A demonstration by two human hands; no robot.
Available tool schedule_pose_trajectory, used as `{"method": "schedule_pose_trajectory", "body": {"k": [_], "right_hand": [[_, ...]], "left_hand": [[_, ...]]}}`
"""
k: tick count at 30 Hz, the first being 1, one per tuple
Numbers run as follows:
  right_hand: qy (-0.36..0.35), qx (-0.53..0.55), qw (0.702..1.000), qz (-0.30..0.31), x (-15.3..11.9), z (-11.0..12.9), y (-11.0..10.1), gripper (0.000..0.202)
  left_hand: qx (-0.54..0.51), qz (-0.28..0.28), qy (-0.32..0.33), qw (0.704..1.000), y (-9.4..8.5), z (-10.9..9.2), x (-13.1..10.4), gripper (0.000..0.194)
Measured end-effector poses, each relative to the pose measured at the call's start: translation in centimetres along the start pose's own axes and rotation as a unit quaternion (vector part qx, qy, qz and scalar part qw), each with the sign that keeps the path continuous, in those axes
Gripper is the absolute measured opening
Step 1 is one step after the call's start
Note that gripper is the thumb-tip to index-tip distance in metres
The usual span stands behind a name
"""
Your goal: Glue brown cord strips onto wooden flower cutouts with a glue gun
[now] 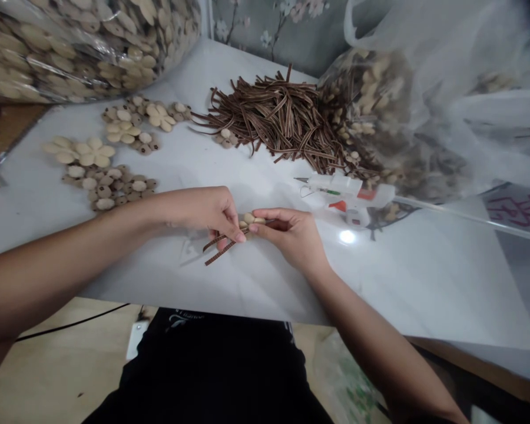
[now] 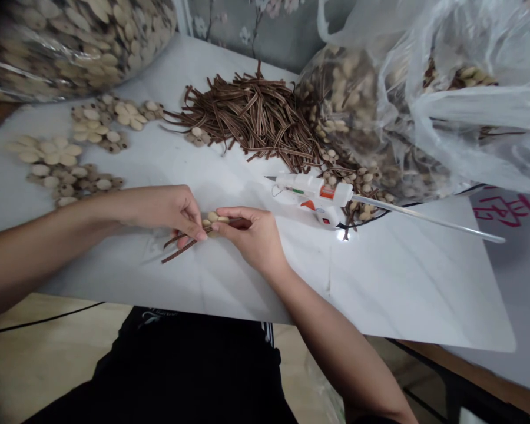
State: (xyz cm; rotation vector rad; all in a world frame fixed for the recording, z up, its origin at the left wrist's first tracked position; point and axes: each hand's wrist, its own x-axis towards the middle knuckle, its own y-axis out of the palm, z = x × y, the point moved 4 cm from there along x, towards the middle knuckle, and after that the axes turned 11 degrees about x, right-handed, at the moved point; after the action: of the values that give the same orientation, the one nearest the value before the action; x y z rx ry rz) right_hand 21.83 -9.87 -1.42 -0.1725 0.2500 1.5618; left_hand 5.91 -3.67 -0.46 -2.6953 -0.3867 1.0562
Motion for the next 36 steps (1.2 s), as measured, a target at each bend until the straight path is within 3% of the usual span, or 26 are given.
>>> {"method": "schedule_pose_trajectory", "body": {"k": [12, 18, 24, 36], "right_hand": [[-0.005, 0.024, 1.000, 0.004, 0.03, -0.29, -0.09, 0.026], [0.005, 0.046, 0.999, 0.007, 0.07, -0.40, -0.18, 0.027], [0.016, 0.076, 0.997, 0.017, 0.25, -0.34, -0.33, 0.029], [0.047, 0.089, 0.995, 0.020, 0.28, -0.17, -0.72, 0.032]], "left_hand": [[0.061, -0.001, 0.038, 0.997, -0.20, -0.18, 0.00, 0.030], [0.068, -0.001, 0.017, 0.998, -0.33, 0.20, 0.01, 0.031], [0.090, 0.007, 0.123, 0.988, -0.47, 0.13, -0.01, 0.032], [0.094, 0.002, 0.084, 0.992, -0.79, -0.15, -0.27, 0.030]]}}
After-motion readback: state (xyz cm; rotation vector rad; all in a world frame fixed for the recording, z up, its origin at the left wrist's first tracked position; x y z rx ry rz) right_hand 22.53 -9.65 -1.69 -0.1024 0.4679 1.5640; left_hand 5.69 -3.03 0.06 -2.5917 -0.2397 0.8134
